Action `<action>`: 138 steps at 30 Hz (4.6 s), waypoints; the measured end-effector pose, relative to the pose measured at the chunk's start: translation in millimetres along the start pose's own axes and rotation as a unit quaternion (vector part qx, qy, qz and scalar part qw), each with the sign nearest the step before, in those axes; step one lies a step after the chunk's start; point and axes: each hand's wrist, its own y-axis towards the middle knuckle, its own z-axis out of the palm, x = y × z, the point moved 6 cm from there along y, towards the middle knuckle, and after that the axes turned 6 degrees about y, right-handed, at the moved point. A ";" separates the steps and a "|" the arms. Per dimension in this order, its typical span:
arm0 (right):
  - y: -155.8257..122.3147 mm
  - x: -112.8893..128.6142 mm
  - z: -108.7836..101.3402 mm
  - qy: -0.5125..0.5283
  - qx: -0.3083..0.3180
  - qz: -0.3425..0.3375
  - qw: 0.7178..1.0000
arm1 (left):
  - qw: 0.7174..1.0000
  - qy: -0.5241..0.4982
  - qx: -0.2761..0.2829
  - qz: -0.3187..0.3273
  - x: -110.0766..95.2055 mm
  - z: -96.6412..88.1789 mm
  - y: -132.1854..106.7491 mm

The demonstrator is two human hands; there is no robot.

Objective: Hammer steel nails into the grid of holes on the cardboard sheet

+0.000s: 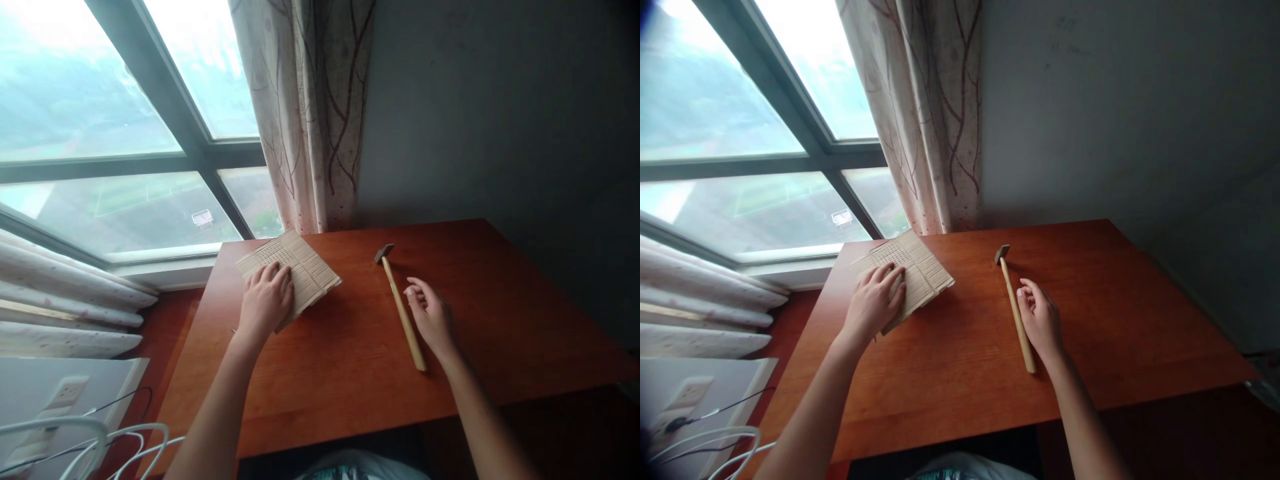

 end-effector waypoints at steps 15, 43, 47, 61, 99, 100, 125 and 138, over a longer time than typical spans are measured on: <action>-23.1 90.8 59.8 -0.013 0.151 -0.212 0.965 | 0.970 -0.172 0.011 0.170 -75.7 -12.3 -44.4; -36.5 126.5 99.5 -0.163 0.218 -0.253 0.928 | 0.965 -0.237 -0.027 -0.108 30.0 16.9 -99.9; -37.7 122.8 101.6 -0.161 0.213 -0.244 0.932 | 0.965 -0.239 -0.024 -0.108 28.5 20.4 -99.1; -13.4 104.8 58.2 -0.022 0.073 -0.187 0.979 | 0.970 -0.217 -0.038 -0.105 34.3 13.1 -101.9; 7.1 -37.6 51.3 -0.269 0.098 0.007 0.958 | 0.973 -0.073 0.088 -0.202 98.1 29.6 -124.0; 7.1 -37.5 51.1 -0.269 0.098 0.008 0.958 | 0.972 -0.072 0.089 -0.204 98.6 29.6 -124.0; 6.8 -36.1 49.0 -0.269 0.098 0.029 0.958 | 0.980 -0.051 0.070 -0.179 104.5 22.4 -125.9; 6.5 -35.6 49.6 -0.270 0.101 0.032 0.957 | 0.983 -0.068 0.038 -0.168 87.5 34.9 -116.4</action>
